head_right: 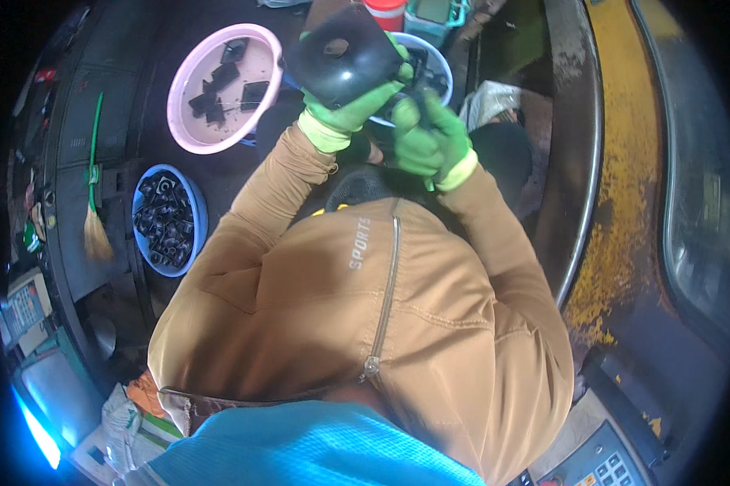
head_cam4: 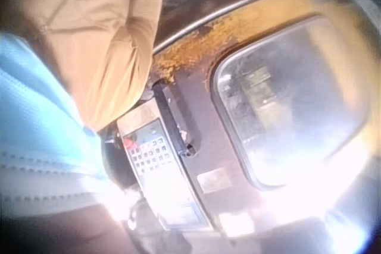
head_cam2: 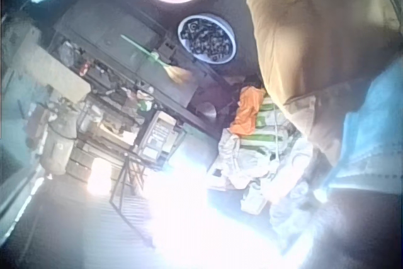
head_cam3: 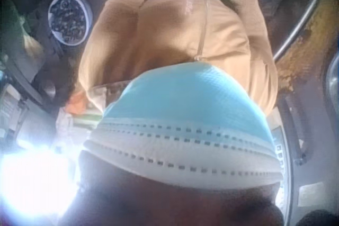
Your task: The person repeatedly picks up black rubber parts and metal plates, inserts the rubber parts into the plates, and places the assembled units into a white bucket. The person handles items one at a time and occasionally pauses to operate a nearby machine control.
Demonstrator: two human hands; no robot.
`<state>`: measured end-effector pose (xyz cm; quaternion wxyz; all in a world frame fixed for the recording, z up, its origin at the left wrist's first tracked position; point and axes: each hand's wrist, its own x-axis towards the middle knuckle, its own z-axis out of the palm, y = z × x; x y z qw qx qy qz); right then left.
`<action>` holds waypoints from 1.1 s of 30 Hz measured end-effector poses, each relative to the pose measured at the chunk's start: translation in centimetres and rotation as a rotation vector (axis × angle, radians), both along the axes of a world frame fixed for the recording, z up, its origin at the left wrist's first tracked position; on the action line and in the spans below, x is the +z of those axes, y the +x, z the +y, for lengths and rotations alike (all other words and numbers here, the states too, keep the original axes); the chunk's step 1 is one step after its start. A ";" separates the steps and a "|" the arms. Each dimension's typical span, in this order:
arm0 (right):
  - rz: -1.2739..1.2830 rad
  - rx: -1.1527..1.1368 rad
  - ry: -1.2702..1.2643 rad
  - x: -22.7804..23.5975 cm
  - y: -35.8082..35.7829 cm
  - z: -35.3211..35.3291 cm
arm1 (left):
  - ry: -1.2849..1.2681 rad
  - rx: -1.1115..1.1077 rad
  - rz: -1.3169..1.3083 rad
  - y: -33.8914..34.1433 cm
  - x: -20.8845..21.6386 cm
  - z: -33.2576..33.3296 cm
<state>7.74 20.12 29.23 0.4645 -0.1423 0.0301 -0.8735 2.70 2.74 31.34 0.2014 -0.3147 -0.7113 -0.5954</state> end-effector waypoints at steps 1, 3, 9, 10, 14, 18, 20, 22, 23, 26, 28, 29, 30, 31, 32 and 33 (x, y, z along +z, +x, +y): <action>-0.047 -0.196 0.090 0.3 -0.3 0.5 | -0.148 0.205 0.029 -0.3 -0.6 -0.5; -0.007 -0.612 0.626 1.2 -0.8 0.9 | -0.214 0.288 0.072 -1.0 -1.9 -1.0; 0.528 -1.019 1.300 4.1 -2.2 -0.6 | 0.350 -0.179 -0.348 -0.9 -5.2 1.0; 0.486 -0.977 1.396 4.2 -2.4 -0.7 | 0.419 -0.278 -0.406 -0.7 -5.4 1.1; 0.399 -0.859 1.312 3.7 -2.5 -0.7 | 0.898 -0.690 -0.953 0.4 -4.2 0.3; 0.509 -0.900 1.344 1.9 -3.0 -1.3 | 0.781 -0.281 -0.784 0.6 -1.1 -0.8; 0.317 -0.879 1.324 1.2 -3.0 -1.4 | 0.344 0.157 -0.511 1.0 -0.2 -1.8; 0.122 -0.793 1.178 0.9 -2.8 -1.3 | 0.205 0.256 -0.384 0.7 0.2 -3.2; 0.073 -0.737 1.115 0.7 -2.7 -1.4 | 0.146 0.267 -0.334 0.5 0.1 -3.8; 0.248 -0.661 1.083 0.4 -2.3 -2.0 | -0.059 0.356 -0.194 0.3 -0.7 -5.6; 0.312 -0.621 1.089 0.3 -2.3 -2.5 | -0.188 0.491 -0.026 0.4 -1.3 -6.7; 0.317 -0.619 1.110 0.2 -2.4 -2.7 | -0.264 0.561 0.038 0.5 -1.5 -7.3; 0.291 -0.603 1.146 0.2 -2.5 -2.8 | -0.264 0.613 0.044 0.5 -1.6 -7.9; 0.292 -0.595 1.142 0.1 -2.6 -2.8 | -0.261 0.630 0.024 0.7 -1.6 -8.6; 0.288 -0.572 1.167 0.1 -2.8 -2.7 | -0.266 0.649 0.013 0.8 -1.6 -9.2; 0.269 -0.557 1.180 0.0 -2.9 -2.6 | -0.270 0.668 0.001 0.9 -1.6 -10.0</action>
